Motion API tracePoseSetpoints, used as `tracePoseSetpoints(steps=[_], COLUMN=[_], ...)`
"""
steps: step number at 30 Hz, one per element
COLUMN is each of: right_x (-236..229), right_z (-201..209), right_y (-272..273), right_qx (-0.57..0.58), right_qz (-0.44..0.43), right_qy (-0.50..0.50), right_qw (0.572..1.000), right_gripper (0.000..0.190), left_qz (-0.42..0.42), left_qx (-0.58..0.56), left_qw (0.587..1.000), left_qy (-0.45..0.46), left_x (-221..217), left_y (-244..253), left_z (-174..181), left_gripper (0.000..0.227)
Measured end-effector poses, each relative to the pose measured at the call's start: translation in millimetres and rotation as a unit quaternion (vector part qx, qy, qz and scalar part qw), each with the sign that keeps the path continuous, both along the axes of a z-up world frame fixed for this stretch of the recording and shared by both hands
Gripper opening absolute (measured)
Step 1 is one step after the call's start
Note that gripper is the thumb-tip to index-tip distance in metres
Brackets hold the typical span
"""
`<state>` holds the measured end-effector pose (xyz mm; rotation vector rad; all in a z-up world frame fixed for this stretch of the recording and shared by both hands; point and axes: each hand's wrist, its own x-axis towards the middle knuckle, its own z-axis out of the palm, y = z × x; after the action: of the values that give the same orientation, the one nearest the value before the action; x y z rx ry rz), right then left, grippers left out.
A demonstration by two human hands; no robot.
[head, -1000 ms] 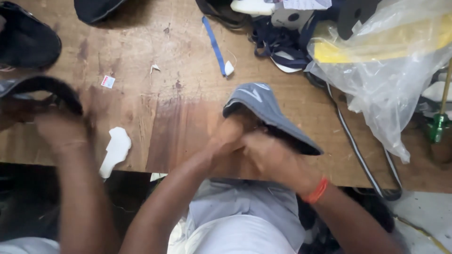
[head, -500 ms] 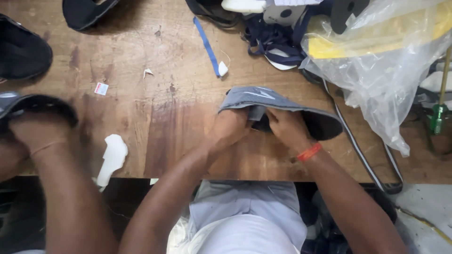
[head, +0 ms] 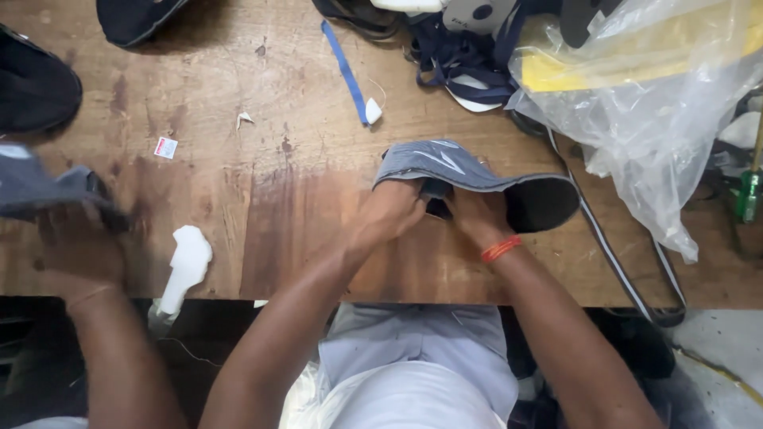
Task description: Assembling shoe uppers by inserting foam padding components into the fabric shells.
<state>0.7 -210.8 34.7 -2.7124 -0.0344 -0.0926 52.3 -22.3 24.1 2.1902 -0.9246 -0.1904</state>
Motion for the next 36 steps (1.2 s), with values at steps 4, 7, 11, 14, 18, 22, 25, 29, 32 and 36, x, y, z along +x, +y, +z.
tracePoseSetpoints(steps=[4,7,11,14,18,22,25,29,32,36], right_x=[11.0,19.2,25.3,26.6,24.2,22.8,17.3,21.2,22.6,21.2], right_z=[-59.7,-68.1,-40.2,-32.9,-8.9,11.4,5.9,-41.6,-52.5,-61.9], right_y=[-11.8,-25.0,-38.8,-50.0,-49.0,-42.4,-44.9,-53.2,-50.8,-35.9], right_qx=[-0.015,0.024,0.069,0.086,0.116,0.142,0.144,0.096,0.061,0.051], right_qz=[-0.028,-0.022,0.053,0.068,0.083,0.060,0.066,0.100,0.048,-0.011], right_qy=[-0.046,-0.037,0.012,0.062,0.088,0.115,0.098,-0.025,-0.015,-0.005], right_qw=[0.998,0.999,0.996,0.992,0.986,0.981,0.982,0.990,0.997,0.999], right_gripper=[0.044,0.047,0.057,0.056,0.055,0.055,0.052,0.047,0.043,0.046], left_qz=[-0.019,-0.024,0.014,0.018,0.006,0.011,0.002,0.025,0.008,-0.008], left_qx=[-0.048,-0.045,0.021,-0.006,-0.031,-0.011,-0.053,0.020,0.031,-0.058], left_qw=[0.999,0.999,1.000,1.000,0.999,1.000,0.998,0.999,0.999,0.998], left_qy=[-0.001,-0.017,-0.015,0.009,-0.013,0.004,-0.022,0.039,0.035,-0.001], left_x=[-10.9,-13.6,-14.1,-4.4,-0.2,0.2,-4.0,-3.7,-6.5,-7.9], left_y=[5.2,6.8,4.9,-0.6,-2.3,-4.0,-5.1,-7.3,-5.7,1.8], left_z=[26.9,26.8,22.5,21.4,20.5,21.4,22.9,33.8,27.6,31.8], left_gripper=[0.039,0.039,0.044,0.034,0.032,0.031,0.033,0.032,0.036,0.039])
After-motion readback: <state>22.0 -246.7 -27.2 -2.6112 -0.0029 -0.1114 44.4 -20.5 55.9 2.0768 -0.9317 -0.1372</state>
